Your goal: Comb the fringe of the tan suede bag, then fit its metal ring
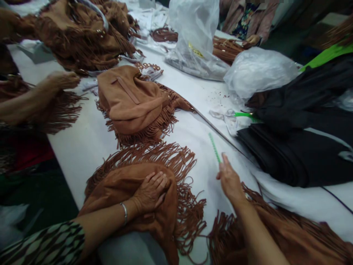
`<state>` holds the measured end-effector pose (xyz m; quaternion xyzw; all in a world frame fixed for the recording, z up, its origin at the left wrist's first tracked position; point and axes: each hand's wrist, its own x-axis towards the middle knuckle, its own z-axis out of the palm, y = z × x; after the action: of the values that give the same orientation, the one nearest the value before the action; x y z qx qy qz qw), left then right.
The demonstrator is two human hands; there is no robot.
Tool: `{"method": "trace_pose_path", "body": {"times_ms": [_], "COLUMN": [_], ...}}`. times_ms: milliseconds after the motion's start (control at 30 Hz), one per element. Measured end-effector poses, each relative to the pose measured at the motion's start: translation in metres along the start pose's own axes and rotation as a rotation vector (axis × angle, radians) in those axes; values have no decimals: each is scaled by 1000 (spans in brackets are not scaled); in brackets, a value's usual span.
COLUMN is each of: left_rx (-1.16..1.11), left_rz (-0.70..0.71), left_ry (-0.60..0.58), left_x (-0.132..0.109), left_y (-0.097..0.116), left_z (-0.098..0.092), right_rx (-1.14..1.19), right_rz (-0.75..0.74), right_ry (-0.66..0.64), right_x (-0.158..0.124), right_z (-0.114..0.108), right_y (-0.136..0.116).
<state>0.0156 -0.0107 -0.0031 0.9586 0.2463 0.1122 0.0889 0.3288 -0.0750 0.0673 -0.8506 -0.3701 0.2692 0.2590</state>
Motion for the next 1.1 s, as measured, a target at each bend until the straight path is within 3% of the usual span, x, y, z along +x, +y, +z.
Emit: {"method": "trace_pose_path", "body": {"times_ms": [133,200,267,467,633,767,867,1100], "left_rx": [2,11,19,12,12,12,18,24], "left_rz": [-7,-4,5,8,10,7,3,5], "left_ry": [-1,12,25,4,12,3,1,0], "left_x": [1,2,3,2,2,1,0,1], "left_y": [1,2,2,1,1,1,1,1], "left_z": [-3,-4,-6,-4,0,2,3,2], "right_rx": [-442,-608,-727,-783,-756,-727,-685,-788], "right_rz": [-308,-328,-303,-170,-210,-299,-283,-171], "right_ry": [-316,-388,-387,-308,-302,-358,-358,-288], "right_x": [-54,-58,-43,39,77,93,93,82], "right_z": [57,75,81,55,37,23,15,32], "right_y": [-32,-40,-41,-33,-16,-3,-3,-14]}}
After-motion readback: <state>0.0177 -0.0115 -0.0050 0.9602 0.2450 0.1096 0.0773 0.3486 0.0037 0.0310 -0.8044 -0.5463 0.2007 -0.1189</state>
